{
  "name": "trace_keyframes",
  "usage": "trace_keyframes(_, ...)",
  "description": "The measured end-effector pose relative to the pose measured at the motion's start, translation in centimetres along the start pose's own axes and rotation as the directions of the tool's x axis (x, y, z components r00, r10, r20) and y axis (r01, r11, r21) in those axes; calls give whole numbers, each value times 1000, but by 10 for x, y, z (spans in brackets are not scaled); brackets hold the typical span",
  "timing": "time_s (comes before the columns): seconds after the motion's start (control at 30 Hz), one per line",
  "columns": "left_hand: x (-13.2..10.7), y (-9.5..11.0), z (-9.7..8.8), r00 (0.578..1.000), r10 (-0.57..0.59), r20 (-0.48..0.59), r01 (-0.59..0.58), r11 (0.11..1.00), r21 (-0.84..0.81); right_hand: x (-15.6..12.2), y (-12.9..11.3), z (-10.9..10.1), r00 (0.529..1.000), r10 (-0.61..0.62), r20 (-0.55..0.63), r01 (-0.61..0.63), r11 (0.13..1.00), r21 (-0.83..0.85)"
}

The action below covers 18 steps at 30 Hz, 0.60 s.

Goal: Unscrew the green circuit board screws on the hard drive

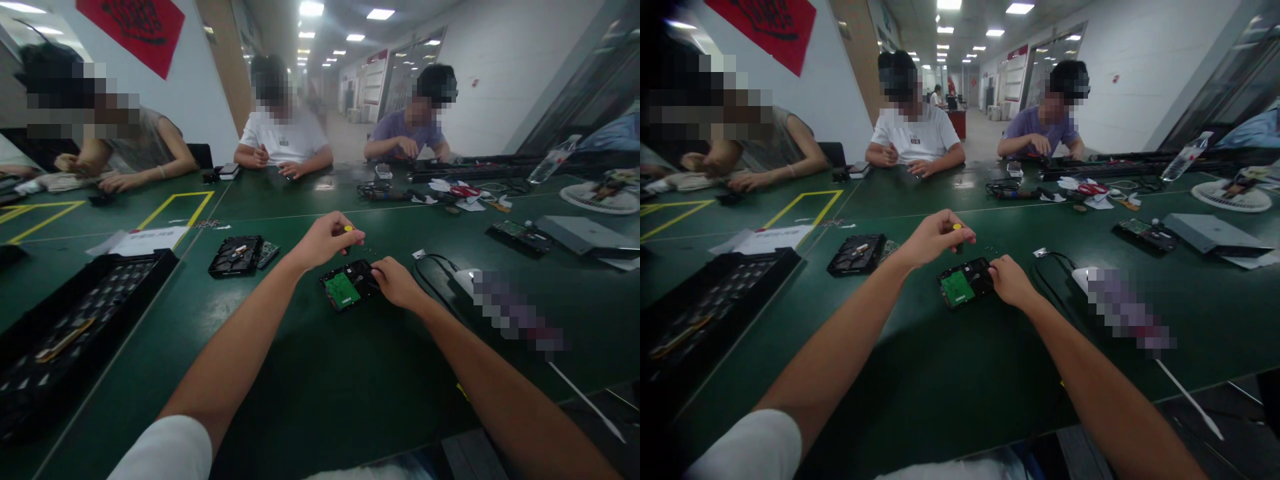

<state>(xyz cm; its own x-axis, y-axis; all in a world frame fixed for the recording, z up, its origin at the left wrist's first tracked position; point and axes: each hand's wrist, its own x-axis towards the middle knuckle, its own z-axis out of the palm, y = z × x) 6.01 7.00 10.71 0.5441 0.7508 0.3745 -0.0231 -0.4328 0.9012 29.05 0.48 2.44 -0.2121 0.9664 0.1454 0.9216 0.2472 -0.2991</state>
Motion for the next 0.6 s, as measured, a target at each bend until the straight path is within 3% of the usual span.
trace_keyframes(0.27,-4,8,-7,984,-107,143,122,987,-100,17,13,1,987,-157,-34,159,985,62)
trace_keyframes(0.4,-6,21,-3,954,-164,251,218,954,-207,12,21,-5,992,-95,-86,99,994,54)
trace_keyframes(0.6,-11,38,-3,930,-186,318,242,959,-146,-5,4,-13,998,66,-22,-63,992,114)
